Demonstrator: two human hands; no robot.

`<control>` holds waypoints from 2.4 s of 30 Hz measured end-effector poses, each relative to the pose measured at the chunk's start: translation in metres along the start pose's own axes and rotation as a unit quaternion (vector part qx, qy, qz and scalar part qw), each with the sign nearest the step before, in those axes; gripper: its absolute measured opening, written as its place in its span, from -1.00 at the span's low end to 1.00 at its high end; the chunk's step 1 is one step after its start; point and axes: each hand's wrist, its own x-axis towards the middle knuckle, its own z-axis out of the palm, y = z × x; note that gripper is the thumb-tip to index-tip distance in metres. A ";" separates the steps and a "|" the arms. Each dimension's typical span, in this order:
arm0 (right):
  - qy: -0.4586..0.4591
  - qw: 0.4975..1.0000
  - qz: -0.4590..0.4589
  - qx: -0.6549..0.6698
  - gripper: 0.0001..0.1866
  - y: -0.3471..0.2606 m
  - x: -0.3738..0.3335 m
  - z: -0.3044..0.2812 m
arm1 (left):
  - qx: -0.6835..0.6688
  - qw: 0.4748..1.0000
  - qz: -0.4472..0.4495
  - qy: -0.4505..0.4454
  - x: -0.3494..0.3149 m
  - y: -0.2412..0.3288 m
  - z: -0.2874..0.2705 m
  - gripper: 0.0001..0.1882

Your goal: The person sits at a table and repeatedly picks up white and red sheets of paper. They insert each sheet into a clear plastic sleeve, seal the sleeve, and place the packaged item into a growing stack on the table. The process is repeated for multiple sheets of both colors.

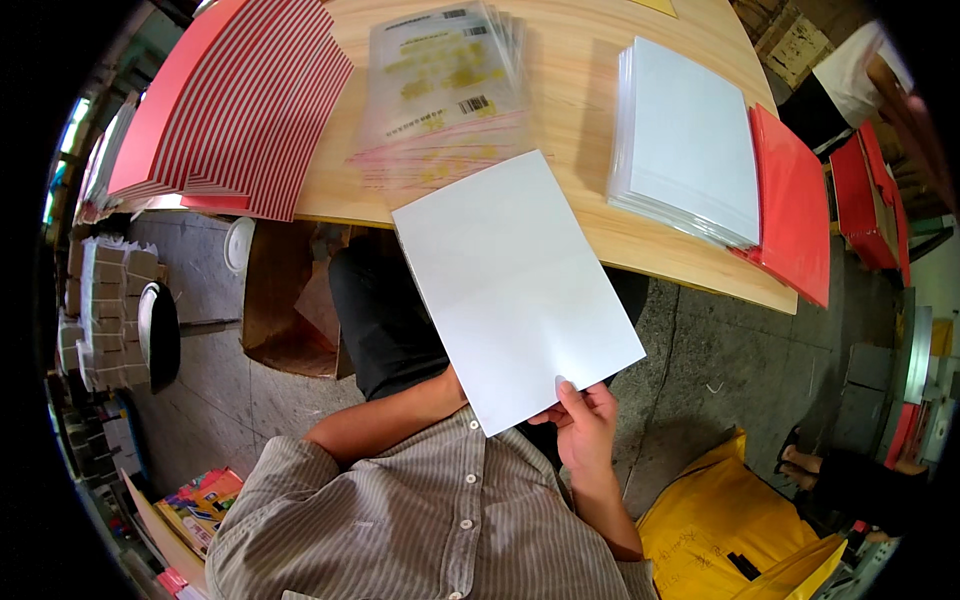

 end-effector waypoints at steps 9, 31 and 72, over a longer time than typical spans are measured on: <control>-0.025 0.998 -0.035 0.047 -0.74 0.006 0.008 0.031 | 0.047 0.998 0.003 -0.030 -0.003 0.012 0.017 -0.62; -0.025 0.995 -0.024 0.093 -0.78 0.015 0.034 0.055 | 0.389 0.902 0.154 0.107 -0.007 0.022 0.049 -0.74; -0.043 0.984 0.033 0.167 -0.84 0.008 0.129 0.120 | 0.257 0.937 0.172 0.164 0.007 0.083 0.055 -0.79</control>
